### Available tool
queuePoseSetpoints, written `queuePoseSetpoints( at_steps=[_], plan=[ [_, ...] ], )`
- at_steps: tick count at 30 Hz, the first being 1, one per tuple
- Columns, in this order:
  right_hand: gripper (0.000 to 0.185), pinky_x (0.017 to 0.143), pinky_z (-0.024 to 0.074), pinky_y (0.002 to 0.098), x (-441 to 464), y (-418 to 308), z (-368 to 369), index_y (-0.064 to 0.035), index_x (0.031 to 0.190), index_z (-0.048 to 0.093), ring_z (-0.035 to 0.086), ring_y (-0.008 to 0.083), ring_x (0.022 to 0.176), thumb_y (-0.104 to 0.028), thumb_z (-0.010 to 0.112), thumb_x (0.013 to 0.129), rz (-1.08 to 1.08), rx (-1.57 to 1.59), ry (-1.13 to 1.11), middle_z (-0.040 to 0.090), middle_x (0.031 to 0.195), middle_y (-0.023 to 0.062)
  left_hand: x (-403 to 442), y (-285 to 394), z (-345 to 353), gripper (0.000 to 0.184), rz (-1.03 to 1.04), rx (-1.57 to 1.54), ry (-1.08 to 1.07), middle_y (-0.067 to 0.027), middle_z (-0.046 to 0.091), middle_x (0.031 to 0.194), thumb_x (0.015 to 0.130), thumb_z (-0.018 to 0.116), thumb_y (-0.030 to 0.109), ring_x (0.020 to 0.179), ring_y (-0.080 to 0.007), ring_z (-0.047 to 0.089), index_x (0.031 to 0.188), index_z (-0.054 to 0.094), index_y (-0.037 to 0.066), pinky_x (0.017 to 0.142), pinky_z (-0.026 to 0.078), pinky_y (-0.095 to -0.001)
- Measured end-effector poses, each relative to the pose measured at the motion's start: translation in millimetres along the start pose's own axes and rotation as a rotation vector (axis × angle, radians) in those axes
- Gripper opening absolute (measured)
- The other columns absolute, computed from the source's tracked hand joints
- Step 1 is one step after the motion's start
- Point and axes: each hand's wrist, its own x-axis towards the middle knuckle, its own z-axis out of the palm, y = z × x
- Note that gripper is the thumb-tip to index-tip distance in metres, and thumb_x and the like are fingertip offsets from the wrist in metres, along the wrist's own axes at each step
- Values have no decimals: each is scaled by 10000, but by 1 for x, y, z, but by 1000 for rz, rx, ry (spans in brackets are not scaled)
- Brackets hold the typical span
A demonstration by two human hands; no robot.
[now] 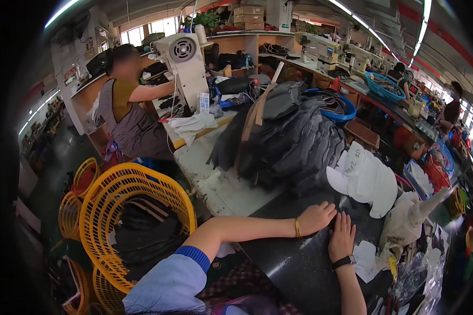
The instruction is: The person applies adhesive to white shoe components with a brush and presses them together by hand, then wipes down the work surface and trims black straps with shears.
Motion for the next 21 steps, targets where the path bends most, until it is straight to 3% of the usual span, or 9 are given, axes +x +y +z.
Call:
queuePoseSetpoints(
  at_steps=[4,7,12,15,17,19,21],
  plan=[
    [557,1071,207,483,0,-1,-1,-16,1362,303,259,310,1328,-132,493,851,-3,12,1,307,1419,153,-6,4,1,209,10,30,24,-81,534,960,749,531,144,878,-201,515,892,598,8,650,480,-277],
    [560,1072,207,482,1,-2,2,-14,1364,294,251,318,1331,-125,489,851,25,81,-15,298,1423,157,1,-1,-13,147,129,140,201,-74,532,930,745,533,149,862,-198,521,810,589,30,659,478,-288],
    [596,1079,206,468,1,-6,1,2,1366,264,220,335,1344,-115,505,834,29,8,65,244,1446,169,1,-2,6,101,-47,-58,48,-56,566,856,744,531,155,869,-205,524,721,580,70,660,470,-302],
    [692,1089,208,430,-5,-17,-12,5,1366,264,224,368,1335,-20,587,754,-8,138,210,233,1436,214,4,-6,-13,117,-25,-84,-100,-62,585,814,745,537,152,855,-227,530,781,606,64,710,466,-324],
    [559,1070,264,359,-18,-28,-27,-7,1352,317,315,319,1306,-82,555,851,13,572,323,315,1401,211,-1,-6,-41,128,-38,-157,-148,-70,596,827,776,509,136,914,-233,536,776,614,63,718,482,-314],
    [455,1065,269,329,-28,-29,-19,1,1342,346,359,243,1286,-151,477,933,256,1200,287,378,1378,167,-20,-3,-69,113,28,-162,-310,-90,583,877,776,544,126,916,-255,530,823,594,37,728,488,-328],
    [426,1067,267,328,-39,-36,-10,-25,1344,359,359,226,1283,-246,392,981,411,1566,290,401,1370,117,-40,3,-93,210,-71,-402,-479,-125,555,946,768,599,123,921,-282,521,935,573,-2,776,478,-349]
  ],
)
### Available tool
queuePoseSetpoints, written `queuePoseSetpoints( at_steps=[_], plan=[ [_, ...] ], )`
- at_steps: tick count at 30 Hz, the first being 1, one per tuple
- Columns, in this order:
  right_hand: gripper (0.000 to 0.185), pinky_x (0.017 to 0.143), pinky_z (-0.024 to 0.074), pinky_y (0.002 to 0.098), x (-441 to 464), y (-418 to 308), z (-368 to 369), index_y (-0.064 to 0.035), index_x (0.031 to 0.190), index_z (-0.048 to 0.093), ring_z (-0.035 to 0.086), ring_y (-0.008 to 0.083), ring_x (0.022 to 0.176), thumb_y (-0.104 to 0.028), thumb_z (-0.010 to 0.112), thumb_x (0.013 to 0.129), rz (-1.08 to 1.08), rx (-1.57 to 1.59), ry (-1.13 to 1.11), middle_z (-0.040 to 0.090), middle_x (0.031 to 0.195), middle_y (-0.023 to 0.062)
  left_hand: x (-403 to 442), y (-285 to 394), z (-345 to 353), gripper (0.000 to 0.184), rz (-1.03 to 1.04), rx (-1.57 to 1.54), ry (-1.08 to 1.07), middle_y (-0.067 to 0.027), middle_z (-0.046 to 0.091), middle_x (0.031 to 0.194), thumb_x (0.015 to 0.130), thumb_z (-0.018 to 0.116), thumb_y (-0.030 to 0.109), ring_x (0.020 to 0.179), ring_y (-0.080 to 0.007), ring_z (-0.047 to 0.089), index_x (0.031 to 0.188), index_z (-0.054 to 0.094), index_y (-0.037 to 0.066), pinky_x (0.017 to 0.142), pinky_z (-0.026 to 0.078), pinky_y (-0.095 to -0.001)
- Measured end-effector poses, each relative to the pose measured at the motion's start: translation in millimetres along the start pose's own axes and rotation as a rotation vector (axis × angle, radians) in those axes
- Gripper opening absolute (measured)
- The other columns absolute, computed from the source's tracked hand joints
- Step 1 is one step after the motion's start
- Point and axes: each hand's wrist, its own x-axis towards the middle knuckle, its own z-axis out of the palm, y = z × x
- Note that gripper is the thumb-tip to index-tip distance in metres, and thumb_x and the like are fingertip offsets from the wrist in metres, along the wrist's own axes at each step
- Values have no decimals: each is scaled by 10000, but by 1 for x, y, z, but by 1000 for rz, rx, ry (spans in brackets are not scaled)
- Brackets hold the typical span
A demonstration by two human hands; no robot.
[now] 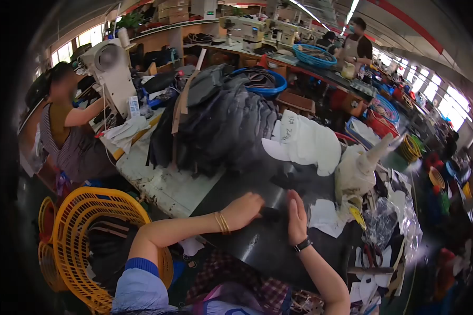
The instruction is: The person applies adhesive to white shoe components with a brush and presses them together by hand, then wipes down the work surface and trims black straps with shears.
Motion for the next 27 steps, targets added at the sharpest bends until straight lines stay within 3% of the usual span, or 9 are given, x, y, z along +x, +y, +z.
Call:
queuePoseSetpoints(
  at_steps=[4,7,12,15,24,27],
  plan=[
    [488,1068,268,343,-9,20,14,-23,1334,370,368,229,1276,-359,360,980,-10,16,14,411,1357,119,-16,-1,10,416,54,-106,41,-159,504,1034,757,647,127,996,-306,482,1124,520,-23,888,416,-365],
    [548,1071,258,345,-9,11,23,-16,1331,371,369,235,1276,-426,347,969,70,97,121,411,1357,121,-18,-9,27,449,153,-241,157,-178,467,1084,753,658,112,1044,-331,460,1143,489,-31,908,404,-374],
    [617,1082,226,350,-11,7,34,-12,1343,352,338,235,1299,-486,351,949,66,194,104,383,1384,116,-4,-9,52,642,116,-328,138,-195,458,1102,741,677,115,1073,-356,440,1282,359,-25,935,378,-390],
    [610,1085,219,353,-10,-3,33,-14,1344,351,330,244,1305,-482,340,953,37,225,203,369,1392,131,-10,1,39,643,124,-225,200,-186,465,1112,733,690,140,1070,-342,444,1271,379,-25,937,368,-401],
    [558,1071,239,346,-16,2,51,-19,1314,404,358,235,1288,-450,316,969,5,123,217,401,1373,106,-14,3,45,504,183,-229,207,-175,468,1108,771,652,138,1063,-330,455,1197,441,-29,943,366,-416],
    [527,1068,251,345,-16,1,57,-13,1282,437,372,230,1272,-425,321,975,-35,117,239,437,1333,103,-16,13,38,445,154,-43,247,-166,476,1104,786,636,146,1059,-324,462,1162,471,-25,941,365,-423]
  ],
)
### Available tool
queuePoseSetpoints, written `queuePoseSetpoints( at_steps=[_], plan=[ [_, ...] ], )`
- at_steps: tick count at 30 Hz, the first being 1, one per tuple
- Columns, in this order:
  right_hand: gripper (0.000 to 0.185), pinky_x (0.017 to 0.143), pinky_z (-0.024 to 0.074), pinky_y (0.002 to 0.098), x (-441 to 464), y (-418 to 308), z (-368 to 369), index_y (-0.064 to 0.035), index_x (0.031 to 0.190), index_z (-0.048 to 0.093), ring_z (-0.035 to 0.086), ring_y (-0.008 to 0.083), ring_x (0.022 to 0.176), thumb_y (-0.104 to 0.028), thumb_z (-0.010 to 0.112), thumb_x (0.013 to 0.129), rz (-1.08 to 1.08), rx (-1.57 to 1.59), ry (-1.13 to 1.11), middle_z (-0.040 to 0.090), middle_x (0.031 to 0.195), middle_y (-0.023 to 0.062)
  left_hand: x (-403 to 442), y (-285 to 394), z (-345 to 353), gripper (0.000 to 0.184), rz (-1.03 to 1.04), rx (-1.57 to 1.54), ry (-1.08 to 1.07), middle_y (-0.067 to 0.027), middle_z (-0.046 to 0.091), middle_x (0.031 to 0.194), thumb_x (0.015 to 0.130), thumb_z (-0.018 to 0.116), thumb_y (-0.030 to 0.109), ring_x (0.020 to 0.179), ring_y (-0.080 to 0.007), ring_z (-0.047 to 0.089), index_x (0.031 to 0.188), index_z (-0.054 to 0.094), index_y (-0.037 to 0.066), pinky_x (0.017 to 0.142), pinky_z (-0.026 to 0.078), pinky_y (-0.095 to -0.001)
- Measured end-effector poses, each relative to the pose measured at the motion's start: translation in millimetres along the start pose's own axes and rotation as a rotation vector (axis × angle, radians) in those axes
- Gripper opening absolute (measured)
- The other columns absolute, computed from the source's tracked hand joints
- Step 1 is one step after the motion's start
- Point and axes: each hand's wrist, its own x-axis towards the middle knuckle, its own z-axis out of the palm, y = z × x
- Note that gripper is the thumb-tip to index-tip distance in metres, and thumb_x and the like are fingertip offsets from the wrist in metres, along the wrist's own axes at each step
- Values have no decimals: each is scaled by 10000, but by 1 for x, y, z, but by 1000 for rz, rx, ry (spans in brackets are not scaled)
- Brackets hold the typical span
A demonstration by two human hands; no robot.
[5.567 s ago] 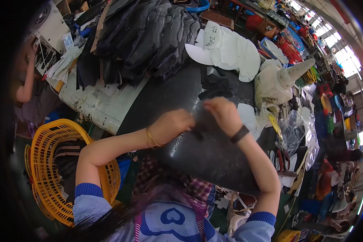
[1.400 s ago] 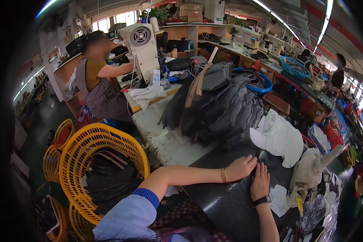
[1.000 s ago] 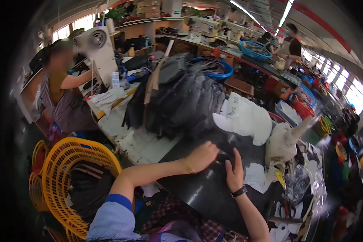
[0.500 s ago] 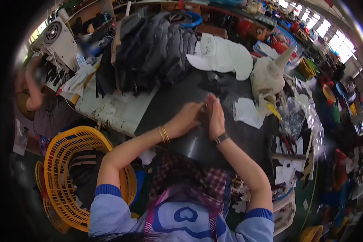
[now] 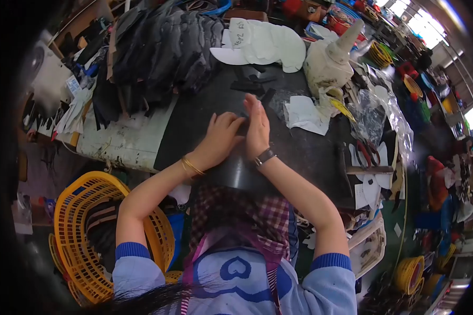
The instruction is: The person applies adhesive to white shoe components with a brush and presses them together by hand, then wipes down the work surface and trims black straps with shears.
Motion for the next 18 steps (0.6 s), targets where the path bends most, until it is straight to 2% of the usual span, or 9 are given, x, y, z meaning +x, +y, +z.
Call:
queuePoseSetpoints(
  at_steps=[4,6,8,10,13,16,18],
  plan=[
    [495,1038,305,332,1,9,-2,-4,1259,459,428,219,1223,-394,336,979,-33,9,15,477,1291,101,5,-2,-6,397,-21,-240,-51,-169,490,1080,789,609,94,1020,-343,471,1149,486,-19,916,374,-435],
    [476,1021,322,320,0,8,0,-13,1250,476,479,203,1161,-384,353,978,-94,-54,20,509,1256,90,7,3,-15,391,-16,-287,-75,-163,485,1096,799,596,82,1052,-337,466,1160,479,-11,954,353,-461],
    [453,988,343,301,3,12,2,-16,1245,481,482,176,1140,-364,373,977,-67,-35,57,522,1229,85,5,1,-8,403,23,-25,-73,-150,474,1125,807,585,76,1099,-327,454,1184,464,5,999,311,-500],
    [447,970,350,288,0,11,6,-10,1233,484,478,178,1141,-359,373,977,-89,-47,35,523,1222,88,5,0,-10,412,-23,-41,-161,-143,462,1153,813,573,68,1133,-319,441,1202,450,17,1022,272,-536],
    [455,972,348,286,-1,11,8,-8,1239,477,472,179,1146,-363,361,979,-85,-81,19,518,1228,93,2,-4,-7,389,17,-148,-153,-160,454,1156,822,548,39,1117,-337,442,1197,449,16,1021,286,-512],
    [425,950,376,306,-1,11,9,-17,1262,453,503,210,1118,-313,425,959,-73,-99,25,532,1216,149,0,-8,0,370,0,-145,-150,-167,459,1143,823,549,34,1104,-346,446,1181,461,16,1021,293,-498],
    [410,921,401,312,-1,0,1,-29,1268,446,522,217,1091,-266,477,935,-114,-188,6,541,1200,150,-2,-8,2,359,5,-136,-139,-166,465,1132,819,559,41,1099,-346,449,1167,473,17,1020,296,-493]
  ],
)
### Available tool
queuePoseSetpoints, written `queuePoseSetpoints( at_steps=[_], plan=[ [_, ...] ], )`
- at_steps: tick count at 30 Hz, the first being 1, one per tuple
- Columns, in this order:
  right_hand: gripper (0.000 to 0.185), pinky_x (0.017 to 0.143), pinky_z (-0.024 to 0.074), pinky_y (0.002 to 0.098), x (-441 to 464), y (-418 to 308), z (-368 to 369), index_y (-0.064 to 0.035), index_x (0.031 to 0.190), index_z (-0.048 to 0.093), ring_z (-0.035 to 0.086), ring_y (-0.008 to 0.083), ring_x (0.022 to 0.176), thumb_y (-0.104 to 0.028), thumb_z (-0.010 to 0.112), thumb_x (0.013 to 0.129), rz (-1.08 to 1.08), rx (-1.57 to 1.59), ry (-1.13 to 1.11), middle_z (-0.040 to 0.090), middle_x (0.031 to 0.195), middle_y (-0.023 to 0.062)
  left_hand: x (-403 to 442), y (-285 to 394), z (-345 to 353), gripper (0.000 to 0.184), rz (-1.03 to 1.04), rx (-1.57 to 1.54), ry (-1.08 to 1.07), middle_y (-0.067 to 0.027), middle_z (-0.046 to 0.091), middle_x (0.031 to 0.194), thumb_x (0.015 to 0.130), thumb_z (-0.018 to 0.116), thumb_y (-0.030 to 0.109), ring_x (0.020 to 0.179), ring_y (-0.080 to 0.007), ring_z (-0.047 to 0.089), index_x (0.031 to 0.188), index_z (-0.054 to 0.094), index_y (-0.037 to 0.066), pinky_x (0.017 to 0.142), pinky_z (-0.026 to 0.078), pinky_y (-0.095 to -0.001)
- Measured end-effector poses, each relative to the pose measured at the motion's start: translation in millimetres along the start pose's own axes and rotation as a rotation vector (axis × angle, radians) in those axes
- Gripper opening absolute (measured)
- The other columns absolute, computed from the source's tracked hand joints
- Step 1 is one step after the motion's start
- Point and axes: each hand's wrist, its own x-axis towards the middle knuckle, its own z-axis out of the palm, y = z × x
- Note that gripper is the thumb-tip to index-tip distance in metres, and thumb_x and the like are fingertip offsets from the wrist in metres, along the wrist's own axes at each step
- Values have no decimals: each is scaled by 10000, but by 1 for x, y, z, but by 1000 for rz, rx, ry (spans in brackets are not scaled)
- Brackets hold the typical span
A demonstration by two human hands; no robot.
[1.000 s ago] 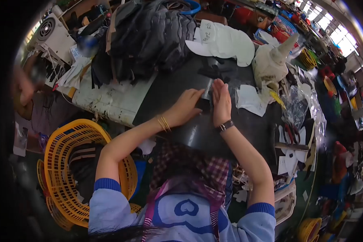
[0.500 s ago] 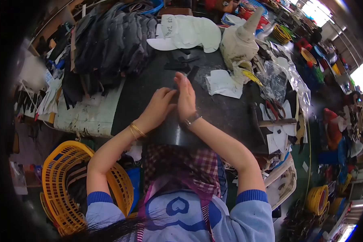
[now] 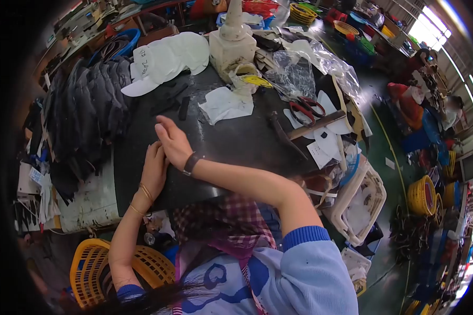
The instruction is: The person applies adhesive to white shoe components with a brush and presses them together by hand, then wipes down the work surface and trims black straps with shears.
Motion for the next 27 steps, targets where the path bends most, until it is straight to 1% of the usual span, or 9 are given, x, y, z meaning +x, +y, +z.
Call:
queuePoseSetpoints(
  at_steps=[1,5,8,10,15,18,24,25,27],
  plan=[
    [410,907,414,314,3,-9,-9,-35,1271,443,531,220,1077,-242,504,922,-19,-41,-23,546,1193,151,1,1,0,355,10,1,8,-163,469,1126,817,567,48,1097,-343,451,1159,479,17,1019,297,-492],
    [426,821,457,342,26,-73,-141,-36,1238,449,563,269,989,-163,563,848,-348,-956,-40,576,1090,179,3,7,-5,361,-11,48,20,-143,490,1091,812,595,107,1073,-315,467,1149,496,25,1008,311,-478],
    [419,797,462,372,26,-96,-262,-30,1208,460,570,319,944,-151,565,820,-178,-1604,-160,589,1020,202,1,3,-1,354,-3,-14,87,-132,506,1053,815,597,130,1046,-297,479,1134,504,9,990,324,-468],
    [415,781,465,392,15,-94,-314,-26,1188,468,575,352,915,-143,566,802,14,-1765,-270,598,974,218,0,2,1,342,16,3,111,-134,512,1042,814,599,141,1029,-288,486,1113,510,0,978,336,-450],
    [512,775,442,467,12,-82,-344,-40,1200,447,558,435,892,-138,586,717,84,-1586,-265,595,918,260,0,3,0,307,26,1,130,-122,509,993,808,608,158,994,-278,494,1062,527,5,937,368,-408],
    [636,780,453,428,20,-97,-343,-93,1295,408,576,411,889,-67,606,691,174,-1486,-307,597,942,257,0,4,-1,298,20,22,136,-100,506,972,798,620,153,983,-265,494,1049,535,17,914,383,-397],
    [684,799,461,297,-39,-179,-337,-118,1362,383,578,158,877,7,595,723,263,-1277,-101,605,1035,114,8,12,-6,282,-10,53,136,-73,521,959,774,643,144,929,-250,516,1019,553,36,813,417,-381],
    [653,753,450,252,-52,-192,-316,-108,1365,387,527,107,795,-12,602,756,332,-1270,-13,579,967,65,12,16,-9,280,-3,26,147,-73,525,955,772,645,140,914,-251,523,1016,555,37,793,422,-376],
    [570,613,400,203,-79,-174,-304,-75,1362,374,471,69,683,-15,557,825,120,-937,217,540,841,30,26,36,-11,268,48,-116,218,-84,528,949,774,642,126,886,-264,530,1011,558,35,769,430,-363]
  ],
)
